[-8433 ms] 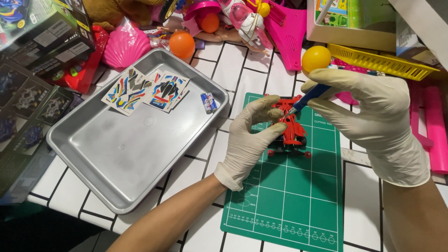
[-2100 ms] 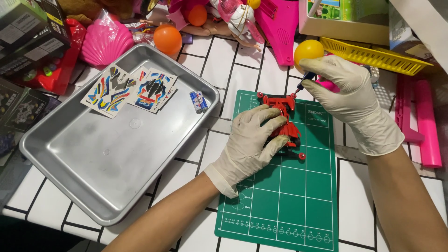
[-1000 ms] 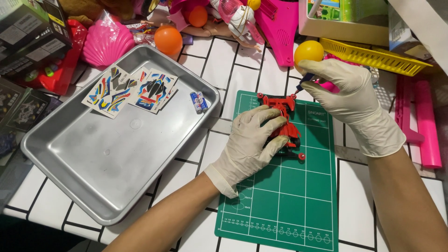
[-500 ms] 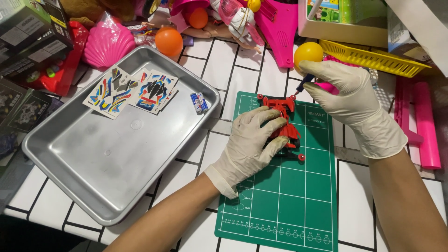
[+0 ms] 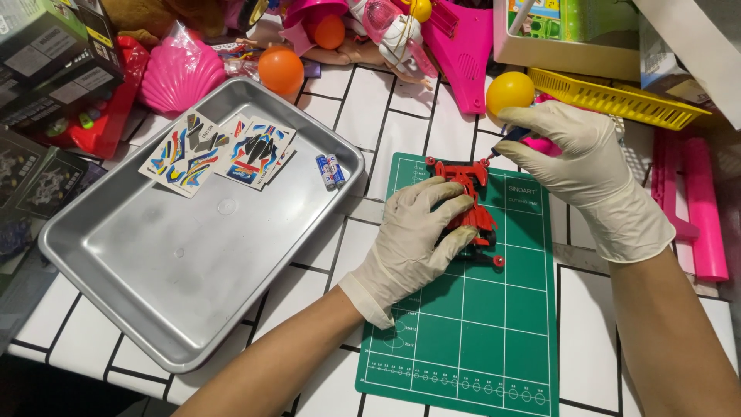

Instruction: The person uses a screwdriver to tighten screws on a red toy car chassis placed on a green cutting mat. They then place the car into a cardboard box, add sticker sheets, and close the box. Finally, they pick up a second toy car box and place it on the mat.

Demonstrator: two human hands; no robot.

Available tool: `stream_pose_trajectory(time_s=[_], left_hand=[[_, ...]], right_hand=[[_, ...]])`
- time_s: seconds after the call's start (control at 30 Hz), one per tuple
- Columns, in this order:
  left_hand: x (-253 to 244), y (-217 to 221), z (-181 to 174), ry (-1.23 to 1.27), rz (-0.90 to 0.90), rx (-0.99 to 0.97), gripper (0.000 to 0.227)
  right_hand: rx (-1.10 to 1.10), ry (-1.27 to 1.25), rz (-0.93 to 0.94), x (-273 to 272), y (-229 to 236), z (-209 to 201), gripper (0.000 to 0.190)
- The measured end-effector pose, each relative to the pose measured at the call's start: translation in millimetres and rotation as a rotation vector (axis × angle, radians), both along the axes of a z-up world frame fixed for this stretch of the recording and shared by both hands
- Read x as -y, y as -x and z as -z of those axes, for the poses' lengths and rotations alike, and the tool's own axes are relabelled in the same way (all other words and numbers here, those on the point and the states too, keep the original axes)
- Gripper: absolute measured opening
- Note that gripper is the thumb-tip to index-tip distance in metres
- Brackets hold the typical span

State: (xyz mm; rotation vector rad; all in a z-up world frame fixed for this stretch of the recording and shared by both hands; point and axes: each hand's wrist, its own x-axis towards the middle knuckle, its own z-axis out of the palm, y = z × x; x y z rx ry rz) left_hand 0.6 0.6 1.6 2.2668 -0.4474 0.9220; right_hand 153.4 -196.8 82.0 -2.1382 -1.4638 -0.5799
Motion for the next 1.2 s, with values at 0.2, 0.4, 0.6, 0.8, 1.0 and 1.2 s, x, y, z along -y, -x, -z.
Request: stream_pose_trajectory(time_s=[0.2,0.4,0.6,0.8,1.0,1.2], left_hand=[[0.2,-0.2,1.2,-0.012,-0.010,-0.006,0.038],[-1.3,-0.3,-0.9,0.006,0.021,0.029,0.035],[-0.1,-1.1,-1.0,0.014,0.009,0.013,0.035],[-1.3,-1.1,-3.0,0.024,0.022,-0.024,0.036],[-4.7,-0.8,-13.2,0.111,0.095,-0.039,0.029],[-8.1,-4.4,-11.9,0.274,0.166,-0.106,0.022]], right_hand=[[0.005,0.006,-0.027,1.0,-0.5,-3.2,0.037],[-0.016,0.009,0.053,7.4,-4.2,3.3,0.038],[-0.144,-0.039,0.090,6.4,0.9,-3.8,0.033],[-0.214,-0.146,0.242,16.6,13.4,-18.5,0.027],[-0.337,-0.235,0.249,36.7,41.3,-38.9,0.025],[-0.390,-0.119,0.421,77.3,85.7,-35.3,0.017]])
